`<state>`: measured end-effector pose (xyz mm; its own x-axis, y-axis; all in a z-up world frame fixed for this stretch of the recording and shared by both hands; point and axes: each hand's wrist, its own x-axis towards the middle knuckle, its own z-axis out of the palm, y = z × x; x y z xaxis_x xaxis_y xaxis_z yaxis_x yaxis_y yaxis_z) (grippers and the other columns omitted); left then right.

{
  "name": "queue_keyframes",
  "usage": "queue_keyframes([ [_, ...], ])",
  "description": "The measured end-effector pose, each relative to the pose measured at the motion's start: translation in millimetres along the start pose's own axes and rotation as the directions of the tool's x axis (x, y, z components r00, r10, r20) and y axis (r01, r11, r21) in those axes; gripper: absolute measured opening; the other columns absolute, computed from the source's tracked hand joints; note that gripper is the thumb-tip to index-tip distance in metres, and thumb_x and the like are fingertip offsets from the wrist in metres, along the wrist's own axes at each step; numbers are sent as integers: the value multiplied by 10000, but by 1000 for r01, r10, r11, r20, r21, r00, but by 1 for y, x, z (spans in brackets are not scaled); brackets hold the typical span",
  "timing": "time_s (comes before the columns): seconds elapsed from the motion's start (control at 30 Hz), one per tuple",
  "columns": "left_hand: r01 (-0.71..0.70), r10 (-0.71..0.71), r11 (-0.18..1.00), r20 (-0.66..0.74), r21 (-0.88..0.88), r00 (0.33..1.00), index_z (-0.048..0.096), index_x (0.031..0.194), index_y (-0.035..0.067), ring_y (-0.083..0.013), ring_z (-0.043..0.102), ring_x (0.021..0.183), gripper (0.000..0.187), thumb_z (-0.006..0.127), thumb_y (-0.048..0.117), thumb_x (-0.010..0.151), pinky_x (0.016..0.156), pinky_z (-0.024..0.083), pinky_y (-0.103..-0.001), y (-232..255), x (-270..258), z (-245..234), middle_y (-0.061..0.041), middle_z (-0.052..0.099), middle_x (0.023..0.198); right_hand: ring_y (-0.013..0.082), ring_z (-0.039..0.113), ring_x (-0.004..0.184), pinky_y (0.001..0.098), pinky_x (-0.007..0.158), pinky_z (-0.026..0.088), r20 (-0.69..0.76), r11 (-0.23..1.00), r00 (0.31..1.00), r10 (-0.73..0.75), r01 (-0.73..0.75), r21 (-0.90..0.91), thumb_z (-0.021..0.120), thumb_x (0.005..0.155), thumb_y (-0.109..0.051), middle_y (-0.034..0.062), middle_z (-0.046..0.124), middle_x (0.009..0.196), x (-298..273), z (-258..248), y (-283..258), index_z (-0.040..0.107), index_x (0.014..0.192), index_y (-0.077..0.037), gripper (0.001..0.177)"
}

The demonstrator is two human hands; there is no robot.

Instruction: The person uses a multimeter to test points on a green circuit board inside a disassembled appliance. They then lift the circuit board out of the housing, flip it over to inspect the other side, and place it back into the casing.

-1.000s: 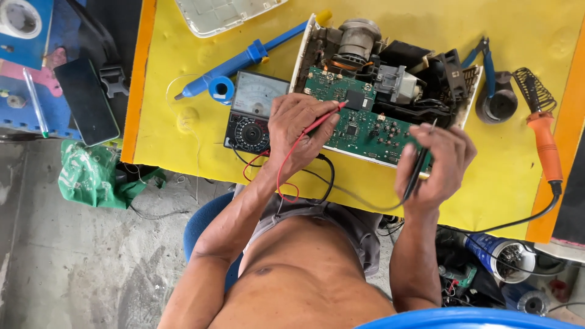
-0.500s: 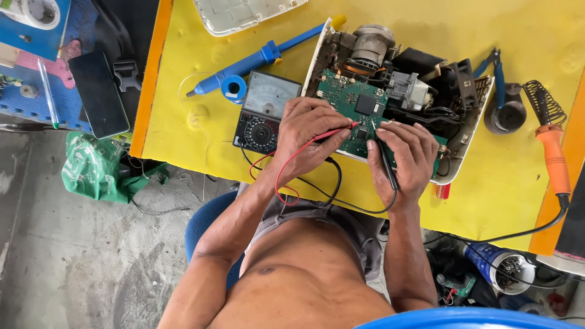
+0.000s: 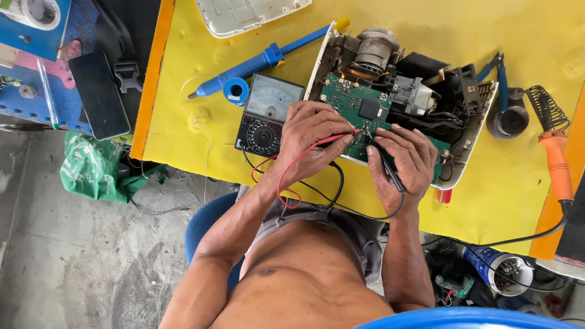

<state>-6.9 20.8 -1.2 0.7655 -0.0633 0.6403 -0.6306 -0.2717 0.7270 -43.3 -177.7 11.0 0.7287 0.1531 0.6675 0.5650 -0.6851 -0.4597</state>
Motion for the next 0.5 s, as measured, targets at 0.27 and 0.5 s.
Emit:
queue_keyframes([
  [0.27, -32, 32, 999, 10, 33, 999, 780, 1002, 224, -178, 683, 988, 46, 758, 239, 964, 965, 393, -302, 0, 3, 1, 69, 751, 957, 342, 715, 1096, 490, 1059, 468, 0, 1000, 1000, 19, -19, -5, 776, 1025, -177, 104, 786, 1090, -1, 1, 1, 768, 1042, -34, 144],
  [0.5, -19, 18, 999, 18, 31, 1000, 774, 1016, 229, -187, 683, 1002, 55, 750, 242, 969, 967, 393, -318, -2, 2, 2, 69, 752, 970, 331, 713, 1094, 479, 1058, 465, 6, 999, 1000, 17, -16, -32, 784, 1023, -197, 89, 792, 1090, -1, 2, 2, 773, 1042, -50, 148],
])
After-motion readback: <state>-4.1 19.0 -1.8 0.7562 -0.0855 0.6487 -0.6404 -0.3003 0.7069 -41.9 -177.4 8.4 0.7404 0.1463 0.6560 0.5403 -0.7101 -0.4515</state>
